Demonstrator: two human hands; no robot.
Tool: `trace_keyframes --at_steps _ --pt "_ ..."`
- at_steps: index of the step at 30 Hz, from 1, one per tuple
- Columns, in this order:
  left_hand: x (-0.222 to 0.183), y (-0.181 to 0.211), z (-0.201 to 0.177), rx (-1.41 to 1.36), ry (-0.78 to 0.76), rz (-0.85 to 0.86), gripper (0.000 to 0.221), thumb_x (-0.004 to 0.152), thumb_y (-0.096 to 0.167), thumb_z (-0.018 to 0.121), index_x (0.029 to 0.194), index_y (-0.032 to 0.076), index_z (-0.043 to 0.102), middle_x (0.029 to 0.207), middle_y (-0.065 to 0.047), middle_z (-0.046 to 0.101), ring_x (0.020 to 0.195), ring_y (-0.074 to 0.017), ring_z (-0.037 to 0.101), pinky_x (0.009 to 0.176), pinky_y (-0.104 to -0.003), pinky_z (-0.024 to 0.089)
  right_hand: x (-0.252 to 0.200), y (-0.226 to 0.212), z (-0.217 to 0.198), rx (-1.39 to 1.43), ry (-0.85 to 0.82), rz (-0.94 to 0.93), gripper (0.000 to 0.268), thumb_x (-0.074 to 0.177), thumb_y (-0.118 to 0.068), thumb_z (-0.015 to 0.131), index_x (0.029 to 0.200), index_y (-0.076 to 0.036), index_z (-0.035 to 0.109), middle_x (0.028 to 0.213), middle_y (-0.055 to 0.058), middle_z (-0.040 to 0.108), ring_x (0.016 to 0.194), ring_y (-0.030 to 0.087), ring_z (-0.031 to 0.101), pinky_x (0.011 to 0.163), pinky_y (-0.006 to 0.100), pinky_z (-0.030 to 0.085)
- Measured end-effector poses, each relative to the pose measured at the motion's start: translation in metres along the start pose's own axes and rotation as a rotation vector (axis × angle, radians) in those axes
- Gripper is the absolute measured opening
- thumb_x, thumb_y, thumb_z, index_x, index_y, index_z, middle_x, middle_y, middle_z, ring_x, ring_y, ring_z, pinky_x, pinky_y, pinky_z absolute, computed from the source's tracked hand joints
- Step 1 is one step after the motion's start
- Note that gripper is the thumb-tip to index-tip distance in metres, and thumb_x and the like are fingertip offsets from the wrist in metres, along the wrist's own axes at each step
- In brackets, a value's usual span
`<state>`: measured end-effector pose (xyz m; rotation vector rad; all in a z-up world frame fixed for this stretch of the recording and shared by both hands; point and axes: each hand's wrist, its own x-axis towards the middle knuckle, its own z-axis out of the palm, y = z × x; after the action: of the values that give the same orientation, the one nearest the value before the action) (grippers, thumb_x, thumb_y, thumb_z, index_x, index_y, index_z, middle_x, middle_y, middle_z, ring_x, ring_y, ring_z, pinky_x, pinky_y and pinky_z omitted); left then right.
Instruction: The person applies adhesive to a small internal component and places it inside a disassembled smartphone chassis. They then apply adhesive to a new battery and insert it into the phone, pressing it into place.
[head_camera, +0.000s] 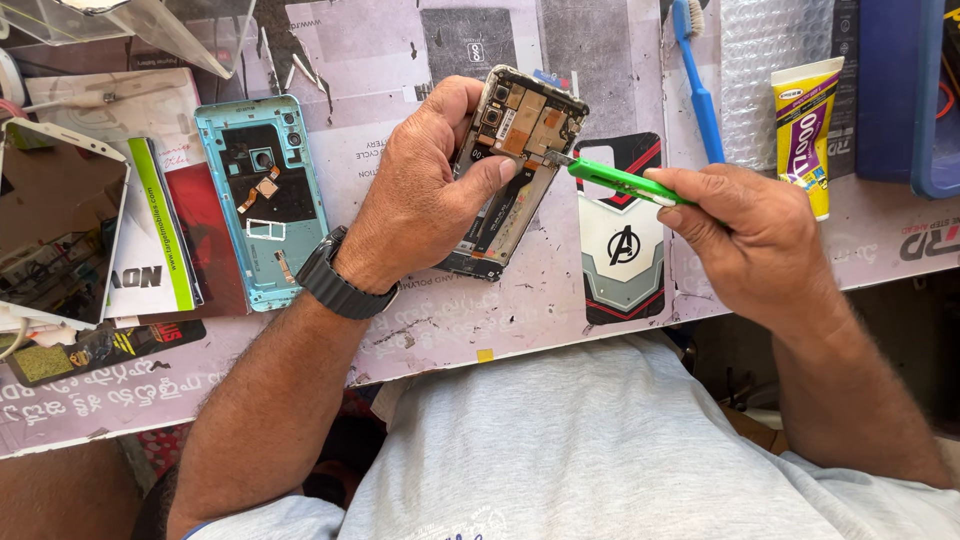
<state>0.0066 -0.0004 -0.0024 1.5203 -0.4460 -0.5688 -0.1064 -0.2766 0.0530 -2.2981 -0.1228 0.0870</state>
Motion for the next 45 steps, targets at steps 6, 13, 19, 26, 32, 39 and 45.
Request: trace_keyframes --at_steps 6,13,19,26,32,39,45 --pt "0.000 0.003 0.000 0.022 -0.028 0.006 0.027 0.100 0.003 0.067 0.125 0.004 0.055 0.111 -0.010 0.074 0.107 -0.0137 0.073 0.096 -0.032 0.062 -0.002 0.013 -0.006 0.229 -0.080 0.119 0.024 0.101 -0.007 0.069 0.124 -0.001 0.070 0.108 0.008 0.076 0.095 0.011 0.070 0.083 0.022 0.057" --pt "-0.001 0.003 0.000 0.025 -0.032 -0.004 0.029 0.099 0.002 0.067 0.125 0.005 0.054 0.110 -0.010 0.074 0.105 -0.0137 0.073 0.094 -0.032 0.062 -0.009 0.023 -0.005 0.273 -0.074 0.205 0.024 0.101 -0.009 0.069 0.123 -0.001 0.072 0.096 0.006 0.074 0.081 0.008 0.065 0.070 0.020 0.055" --pt "0.002 -0.004 0.000 -0.064 0.035 -0.002 0.032 0.097 -0.001 0.066 0.126 0.003 0.052 0.106 -0.011 0.074 0.102 -0.0131 0.074 0.093 -0.030 0.063 -0.025 0.004 0.005 0.185 -0.024 0.177 0.026 0.099 -0.012 0.069 0.120 0.002 0.073 0.077 0.004 0.072 0.062 0.008 0.062 0.052 0.020 0.049" --pt "0.003 0.000 0.001 -0.170 0.084 -0.038 0.032 0.097 -0.003 0.065 0.125 0.002 0.052 0.109 -0.011 0.074 0.100 -0.0117 0.073 0.092 -0.028 0.062 -0.020 -0.017 0.021 0.198 0.016 0.176 0.027 0.103 -0.013 0.067 0.124 0.003 0.069 0.079 0.005 0.070 0.068 0.008 0.063 0.061 0.024 0.053" --pt "0.001 0.004 0.001 -0.143 0.066 -0.030 0.034 0.096 -0.001 0.065 0.127 0.002 0.052 0.111 -0.011 0.073 0.104 -0.0120 0.072 0.095 -0.030 0.062 -0.014 -0.024 0.017 0.047 0.117 0.017 0.026 0.103 -0.012 0.070 0.126 0.002 0.069 0.097 0.012 0.075 0.079 0.012 0.070 0.071 0.026 0.055" --pt "-0.002 0.005 -0.001 -0.065 0.027 0.010 0.034 0.096 0.000 0.066 0.128 0.002 0.053 0.113 -0.012 0.073 0.108 -0.0135 0.072 0.097 -0.031 0.060 -0.015 -0.021 0.009 -0.005 0.083 -0.004 0.026 0.102 -0.010 0.072 0.125 0.002 0.070 0.102 0.015 0.076 0.084 0.016 0.073 0.073 0.028 0.056" --pt "-0.002 0.005 0.000 -0.021 -0.003 -0.024 0.031 0.096 0.002 0.065 0.126 0.002 0.056 0.111 -0.012 0.075 0.105 -0.0132 0.073 0.096 -0.030 0.063 -0.018 -0.015 0.005 0.004 0.044 -0.021 0.026 0.100 -0.010 0.071 0.123 0.002 0.070 0.103 0.016 0.076 0.085 0.017 0.075 0.070 0.027 0.059"
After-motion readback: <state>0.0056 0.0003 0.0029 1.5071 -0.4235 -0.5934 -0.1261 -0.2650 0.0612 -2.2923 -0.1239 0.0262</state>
